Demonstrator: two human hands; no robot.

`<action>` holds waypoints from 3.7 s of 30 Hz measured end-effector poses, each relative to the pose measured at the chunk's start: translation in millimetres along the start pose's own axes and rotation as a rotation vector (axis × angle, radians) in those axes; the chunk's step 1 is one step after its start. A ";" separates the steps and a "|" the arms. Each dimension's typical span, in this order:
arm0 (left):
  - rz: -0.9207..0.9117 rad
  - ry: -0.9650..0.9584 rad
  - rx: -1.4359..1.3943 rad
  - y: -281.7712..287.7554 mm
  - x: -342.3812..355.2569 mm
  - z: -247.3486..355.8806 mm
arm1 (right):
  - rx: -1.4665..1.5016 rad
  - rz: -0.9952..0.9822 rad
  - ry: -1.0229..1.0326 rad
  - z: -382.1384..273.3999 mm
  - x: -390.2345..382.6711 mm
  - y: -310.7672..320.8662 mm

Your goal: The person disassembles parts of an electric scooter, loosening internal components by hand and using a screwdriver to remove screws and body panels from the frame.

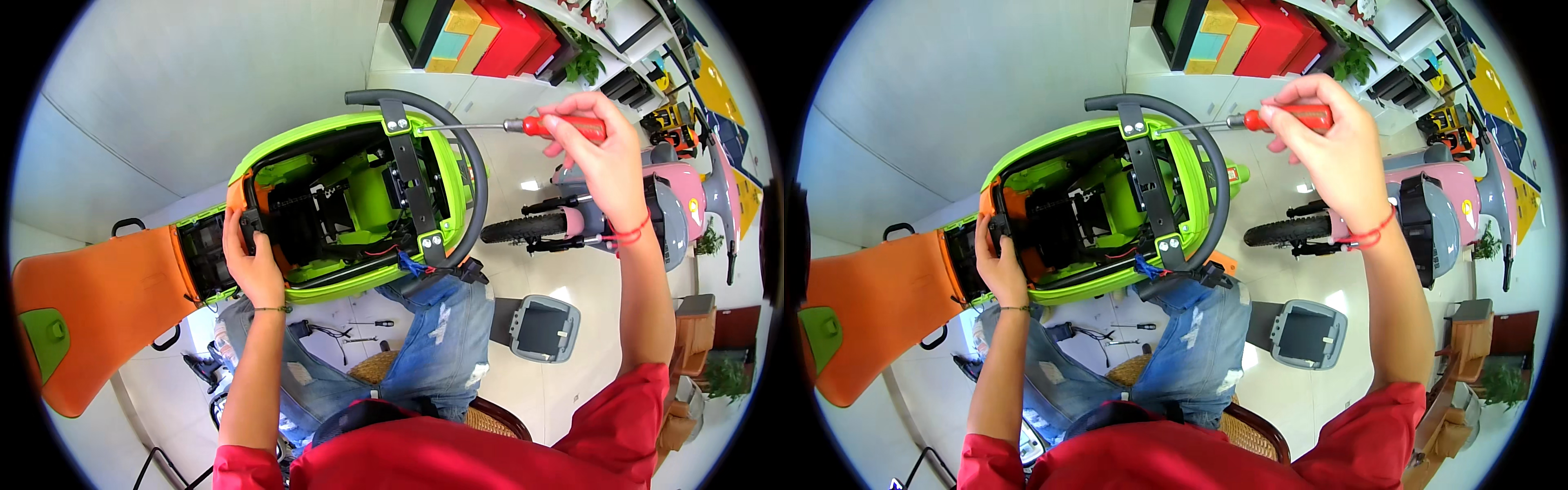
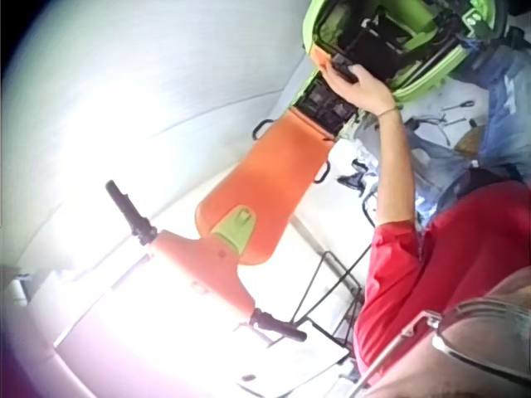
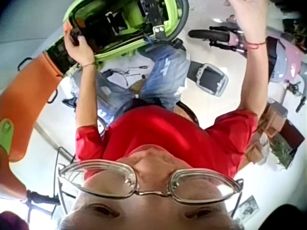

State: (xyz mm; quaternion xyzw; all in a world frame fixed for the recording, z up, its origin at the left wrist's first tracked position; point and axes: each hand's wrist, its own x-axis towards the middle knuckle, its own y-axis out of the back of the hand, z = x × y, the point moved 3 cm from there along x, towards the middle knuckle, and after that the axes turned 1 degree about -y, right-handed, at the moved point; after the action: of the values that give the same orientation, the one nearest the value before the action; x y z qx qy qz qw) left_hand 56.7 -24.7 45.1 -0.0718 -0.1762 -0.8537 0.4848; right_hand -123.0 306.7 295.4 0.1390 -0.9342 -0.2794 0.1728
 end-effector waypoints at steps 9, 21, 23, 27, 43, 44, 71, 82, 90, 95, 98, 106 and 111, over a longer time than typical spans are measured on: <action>0.008 -0.009 -0.022 0.8 0.8 1.3 | -0.153 -0.036 0.044 -7.9 15.6 -3.4; -0.022 0.018 -0.097 -2.0 0.4 -2.3 | -0.462 -0.055 0.328 -35.1 37.6 -2.5; -0.031 0.009 -0.080 -1.3 1.1 0.7 | -0.498 -0.076 0.247 -40.9 35.9 -0.8; -0.047 0.003 -0.094 -4.0 1.4 -3.6 | -0.598 -0.077 0.296 -36.3 40.4 3.4; -0.013 -0.028 -0.032 -3.0 -0.1 2.0 | -0.451 0.025 0.285 -22.3 44.3 4.7; -0.009 -0.034 -0.039 -3.2 0.6 2.3 | -0.439 0.019 0.256 -24.9 44.2 5.3; 0.020 -0.028 -0.017 -0.6 1.4 -4.8 | -0.553 -0.023 0.047 -37.0 55.6 -8.5; 0.035 -0.037 0.074 0.9 1.1 -4.7 | -0.566 -0.031 0.145 -39.7 37.3 -13.5; 0.039 -0.071 0.083 1.1 1.2 -5.5 | -0.527 -0.174 0.171 -43.8 36.4 -11.4; 0.035 -0.046 0.069 -0.1 1.6 -0.2 | -0.535 -0.155 0.215 -42.8 35.9 -10.0; 0.034 -0.057 0.092 1.3 1.8 -0.9 | -0.473 -0.221 0.277 -51.0 40.4 -13.1; 0.044 -0.048 0.080 2.0 0.1 -1.9 | -0.659 -0.316 -0.033 -66.5 77.5 -18.6; 0.044 -0.086 0.093 -2.2 0.0 2.4 | -0.689 -0.327 -0.255 -56.0 89.2 -8.1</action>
State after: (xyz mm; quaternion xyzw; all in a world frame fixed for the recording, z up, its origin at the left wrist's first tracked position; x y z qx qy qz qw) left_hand 54.7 -22.8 46.8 -0.0894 -0.2348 -0.8297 0.4984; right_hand -179.7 241.9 356.6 0.1838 -0.7653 -0.6152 0.0454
